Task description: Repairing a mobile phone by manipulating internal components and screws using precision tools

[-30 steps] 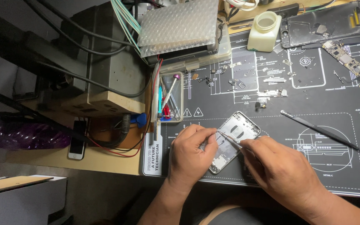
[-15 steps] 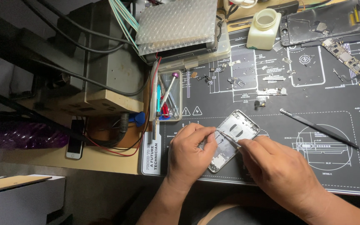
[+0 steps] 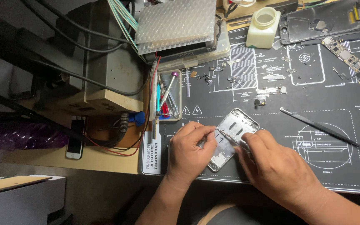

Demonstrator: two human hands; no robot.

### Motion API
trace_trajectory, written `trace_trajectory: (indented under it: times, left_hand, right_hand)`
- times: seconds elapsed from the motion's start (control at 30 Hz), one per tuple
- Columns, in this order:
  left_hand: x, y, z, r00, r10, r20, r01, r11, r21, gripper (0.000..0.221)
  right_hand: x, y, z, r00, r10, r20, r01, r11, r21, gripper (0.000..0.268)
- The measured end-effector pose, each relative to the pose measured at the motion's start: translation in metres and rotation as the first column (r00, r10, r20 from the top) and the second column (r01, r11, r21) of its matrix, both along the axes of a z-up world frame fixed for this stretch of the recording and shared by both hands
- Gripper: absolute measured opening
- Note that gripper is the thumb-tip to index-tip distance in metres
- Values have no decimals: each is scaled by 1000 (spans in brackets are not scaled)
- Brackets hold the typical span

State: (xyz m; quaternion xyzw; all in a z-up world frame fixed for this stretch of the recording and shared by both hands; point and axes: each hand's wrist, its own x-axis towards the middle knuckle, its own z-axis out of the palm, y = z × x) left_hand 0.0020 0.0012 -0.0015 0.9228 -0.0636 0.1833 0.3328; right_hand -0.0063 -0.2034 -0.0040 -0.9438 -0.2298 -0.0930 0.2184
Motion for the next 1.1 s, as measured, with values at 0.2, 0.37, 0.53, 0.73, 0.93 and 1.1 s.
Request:
trace_trajectory:
  times: [0.2,0.37,0.53,0.73,0.93,1.1]
  left_hand:
    - [1,0,2,1000,16,15,-16,1000,10,16]
    - [1,-3,-1,999,47,17,-47,998,39,15]
    - [3,-2,-3,997,71,9,-72,994,78,14]
    - [8,1,-1,996,85,29,-87,994,71,16]
    - [10,4,-7,996,84,-32,-79,988,130,17]
    - [10,4,-9,996,89,-8,-87,988,129,14]
  right_hand:
    - [-4,0,-11,999,3,-53,-4,1000,-17,25]
    - [1,1,-14,999,40,-13,-41,997,-66,28]
    - [30,-5,2,927,189,-323,-230,969,-92,10]
    - [63,-1,22,865,409,-289,-469,865,-178,10]
    - [60,7,34,727,138,-673,-237,970,-57,14]
    - [54,4,19,808,159,-568,-214,976,-32,17]
